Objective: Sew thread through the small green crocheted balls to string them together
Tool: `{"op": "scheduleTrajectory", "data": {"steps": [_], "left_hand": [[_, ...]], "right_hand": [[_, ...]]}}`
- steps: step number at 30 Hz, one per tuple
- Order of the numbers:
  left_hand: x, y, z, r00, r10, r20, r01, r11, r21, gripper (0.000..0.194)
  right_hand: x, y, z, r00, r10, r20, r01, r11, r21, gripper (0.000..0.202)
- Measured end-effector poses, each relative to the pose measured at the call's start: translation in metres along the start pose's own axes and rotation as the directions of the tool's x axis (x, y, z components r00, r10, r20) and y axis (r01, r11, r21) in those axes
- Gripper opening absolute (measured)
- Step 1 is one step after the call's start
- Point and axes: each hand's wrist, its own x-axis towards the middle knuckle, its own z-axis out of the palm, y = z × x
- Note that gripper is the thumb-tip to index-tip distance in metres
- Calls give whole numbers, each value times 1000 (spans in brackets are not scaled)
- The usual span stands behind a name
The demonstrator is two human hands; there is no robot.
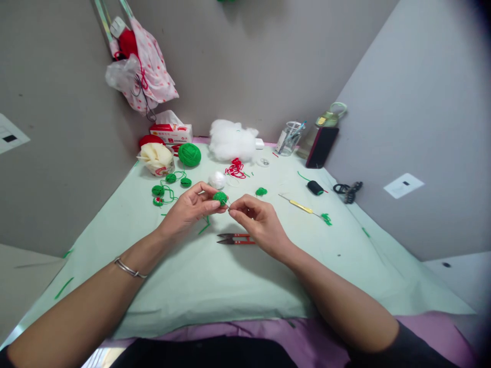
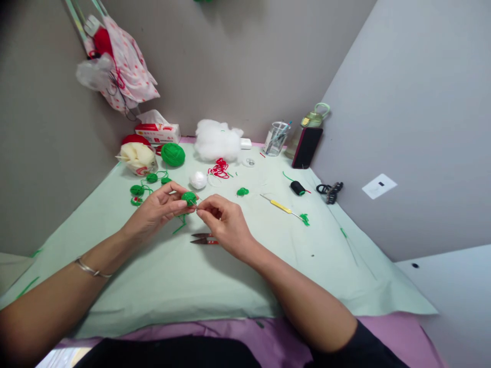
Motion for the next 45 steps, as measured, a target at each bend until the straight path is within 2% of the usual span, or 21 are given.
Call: {"op": "scheduleTrajectory", "data": {"steps": [6,8,11,14,18,20,23,26,28,29,31,34,36,38,40,42,43,45], "left_hand": [[0,1,0,1000,-4,25,4,1000,1,23],[0,0,0,1000,-4,25,4,1000,23,23],[0,-3,0,1000,6,29,-8,998,63,26],[1,-7,1,998,65,11,-66,986,154,27],[-1,-12,4,991,133,-14,-123,949,290,26],[-2,-14,5,992,123,-15,-113,948,296,26],[-2,-16,6,996,85,-20,-75,950,304,28],[-1,-17,7,998,64,-7,-58,940,336,27],[-1,-17,8,998,60,16,-62,925,374,24],[0,-17,8,998,55,23,-60,914,401,23],[0,-18,6,999,43,16,-45,878,476,21],[3,-19,1,997,77,-13,-52,780,623,22],[5,-20,-5,993,121,-5,-82,704,705,26],[7,-20,-12,989,147,10,-103,641,760,29],[9,-20,-19,987,157,11,-103,589,802,30],[11,-18,-26,986,164,-2,-87,534,841,32],[12,-17,-29,985,169,-13,-75,503,861,33],[13,-14,-34,981,191,-38,-53,447,893,32]], "right_hand": [[3,10,-1,987,-158,-32,154,984,-93,9],[4,10,0,991,-127,-51,124,991,-58,10],[4,9,2,999,8,-44,-6,998,58,12],[5,8,5,992,127,-5,-124,976,181,14],[5,9,7,992,125,-6,-119,957,266,18],[4,12,8,996,79,-30,-71,978,196,15],[1,17,8,999,-25,-37,24,999,-34,7],[0,18,7,985,-168,-22,158,957,-242,10],[1,15,5,973,-228,-41,210,943,-259,9],[1,12,4,972,-227,-64,210,956,-204,8],[3,5,0,985,-143,-94,147,988,36,7],[8,-5,-13,998,64,12,-63,906,418,14],[12,-9,-27,991,130,41,-132,845,518,14],[16,-13,-46,990,121,-74,-62,836,545,13],[19,-15,-68,960,64,-272,93,845,526,12],[20,-17,-93,875,-1,-484,266,837,478,9],[19,-17,-104,808,-27,-589,349,827,441,8],[17,-17,-124,635,-50,-771,479,808,343,20]]}}
